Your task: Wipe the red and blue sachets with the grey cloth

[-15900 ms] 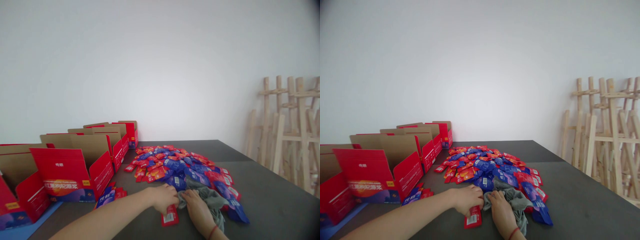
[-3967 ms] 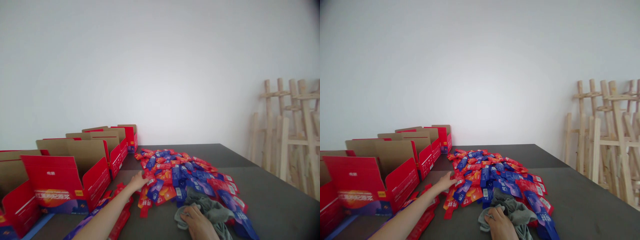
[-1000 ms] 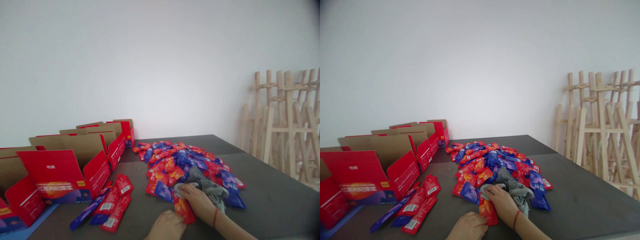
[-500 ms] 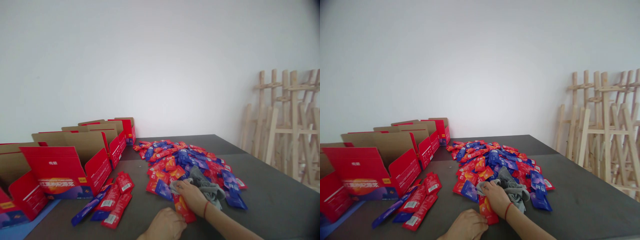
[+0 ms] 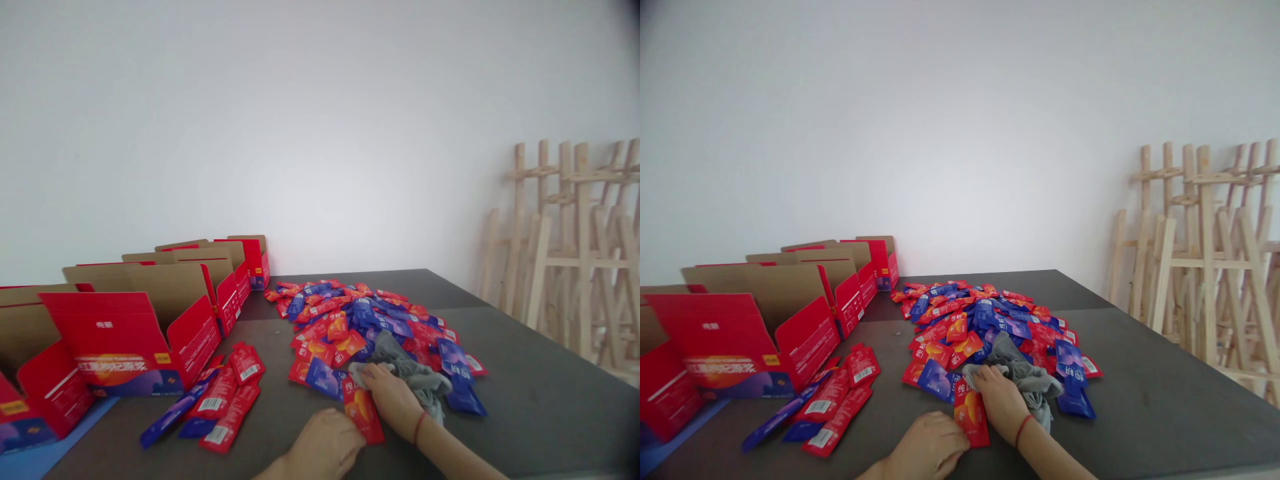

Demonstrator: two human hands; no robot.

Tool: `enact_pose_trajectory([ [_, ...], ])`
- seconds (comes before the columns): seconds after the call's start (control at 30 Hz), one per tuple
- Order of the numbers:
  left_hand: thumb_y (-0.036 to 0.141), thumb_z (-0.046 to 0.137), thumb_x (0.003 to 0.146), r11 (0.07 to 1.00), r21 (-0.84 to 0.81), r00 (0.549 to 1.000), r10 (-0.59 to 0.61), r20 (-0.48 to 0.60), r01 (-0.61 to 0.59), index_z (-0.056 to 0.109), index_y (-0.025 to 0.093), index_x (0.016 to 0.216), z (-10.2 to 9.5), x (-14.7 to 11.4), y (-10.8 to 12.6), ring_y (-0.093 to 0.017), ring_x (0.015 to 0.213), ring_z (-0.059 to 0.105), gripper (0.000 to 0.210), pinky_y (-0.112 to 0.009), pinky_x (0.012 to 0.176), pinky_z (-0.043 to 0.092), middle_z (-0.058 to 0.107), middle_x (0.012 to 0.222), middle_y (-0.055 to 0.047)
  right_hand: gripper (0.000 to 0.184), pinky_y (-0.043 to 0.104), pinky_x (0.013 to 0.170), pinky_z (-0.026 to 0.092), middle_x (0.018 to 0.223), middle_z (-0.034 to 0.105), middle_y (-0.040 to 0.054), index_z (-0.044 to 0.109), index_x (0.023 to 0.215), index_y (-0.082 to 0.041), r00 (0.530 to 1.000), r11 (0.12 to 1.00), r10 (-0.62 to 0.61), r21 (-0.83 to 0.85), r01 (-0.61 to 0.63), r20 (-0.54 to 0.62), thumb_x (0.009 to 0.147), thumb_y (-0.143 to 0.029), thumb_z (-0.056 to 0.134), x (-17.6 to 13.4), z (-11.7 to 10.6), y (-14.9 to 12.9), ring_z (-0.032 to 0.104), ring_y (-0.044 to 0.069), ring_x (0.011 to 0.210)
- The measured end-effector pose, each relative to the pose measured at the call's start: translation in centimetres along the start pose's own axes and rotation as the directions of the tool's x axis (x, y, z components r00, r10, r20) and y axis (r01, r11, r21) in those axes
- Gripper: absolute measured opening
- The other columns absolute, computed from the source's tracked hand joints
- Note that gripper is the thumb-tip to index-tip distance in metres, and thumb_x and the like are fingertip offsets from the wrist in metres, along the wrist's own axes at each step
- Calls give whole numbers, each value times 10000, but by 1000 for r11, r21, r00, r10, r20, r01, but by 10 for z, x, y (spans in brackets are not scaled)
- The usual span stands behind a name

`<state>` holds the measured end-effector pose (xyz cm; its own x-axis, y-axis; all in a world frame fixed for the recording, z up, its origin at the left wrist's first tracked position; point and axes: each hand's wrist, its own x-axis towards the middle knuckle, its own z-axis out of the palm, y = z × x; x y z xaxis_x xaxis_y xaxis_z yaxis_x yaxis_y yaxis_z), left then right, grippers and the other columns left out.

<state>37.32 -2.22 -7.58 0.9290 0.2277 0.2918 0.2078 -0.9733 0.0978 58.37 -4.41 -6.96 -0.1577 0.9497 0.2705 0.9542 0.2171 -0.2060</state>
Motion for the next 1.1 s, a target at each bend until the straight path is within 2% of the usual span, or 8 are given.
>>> enact_pose_trajectory([
  [0.17, 180, 625, 893, 997, -56, 991, -40, 127, 48, 636, 218, 1062, -35, 20, -5, -192, 936, 635, 173, -279, 824, 482, 689, 1045, -23, 498, 368, 977, 469, 1181, 659, 114, 686, 1174, -179, 995, 996, 58, 66, -53, -76, 825, 1, 379, 8, 6, 13, 591, 251, 1096],
  [0.33, 180, 689, 796, 974, 8, 933, 216, 288, -228, 557, 219, 1276, -54, 58, -11, -260, 1158, 540, 498, -384, 983, 432, 630, 1236, -54, 513, 367, 1068, 405, 1228, 646, 127, 582, 1319, -131, 982, 983, 112, 159, -87, -154, 871, -35, 352, 1, 7, 17, 585, 222, 1151],
  [0.47, 220, 728, 768, 882, 188, 862, 343, 373, -432, 656, 206, 1053, -51, 84, -11, -273, 1031, 570, 294, -397, 867, 460, 664, 1017, -64, 487, 354, 1022, 451, 1180, 666, 128, 591, 1295, -132, 972, 974, 135, 208, -95, -190, 882, -40, 349, 1, 7, 18, 614, 215, 1102],
  [0.6, 218, 704, 834, 804, 320, 863, 433, 262, -501, 631, 212, 795, -52, 85, -13, -230, 945, 574, 83, -347, 770, 452, 641, 907, -44, 468, 372, 1015, 462, 1169, 672, 116, 618, 1253, -167, 969, 968, 118, 241, -64, -217, 864, -39, 391, -1, 6, 18, 624, 225, 1096],
  [0.77, 203, 560, 972, 939, 182, 957, 287, 47, -291, 631, 214, 1008, -45, 43, -18, -184, 939, 590, 80, -309, 826, 467, 655, 1009, -31, 491, 405, 1027, 455, 1220, 658, 110, 601, 1285, -196, 971, 964, 86, 266, -23, -225, 869, -55, 382, -3, 7, 17, 602, 240, 1144],
  [0.87, 98, 573, 875, 982, -102, 987, 162, 19, -159, 577, 251, 1220, -36, 11, -15, -217, 1169, 541, 378, -361, 1020, 431, 584, 1277, -58, 480, 394, 1033, 449, 1264, 638, 110, 605, 1282, -197, 985, 962, 30, 271, 17, -168, 866, -75, 399, -5, 1, 15, 588, 234, 1168],
  [0.97, 51, 602, 677, 931, -365, 1000, 23, 21, -14, 467, 267, 1353, -29, -10, -14, -269, 1346, 414, 722, -439, 1134, 341, 444, 1447, -79, 430, 345, 995, 468, 1210, 654, 90, 665, 1166, -202, 993, 945, -57, 315, 87, -105, 852, -66, 405, -9, -15, 8, 603, 209, 1116],
  [1.1, 165, 730, 668, 840, -464, 948, -318, -3, 280, 240, 205, 1502, -11, -19, -21, -348, 1447, 259, 969, -537, 1168, 257, 279, 1562, -175, 483, 283, 944, 471, 1195, 642, 42, 682, 1149, -259, 981, 925, -186, 329, 191, -47, 828, -20, 410, -21, -30, -14, 605, 170, 1067],
])
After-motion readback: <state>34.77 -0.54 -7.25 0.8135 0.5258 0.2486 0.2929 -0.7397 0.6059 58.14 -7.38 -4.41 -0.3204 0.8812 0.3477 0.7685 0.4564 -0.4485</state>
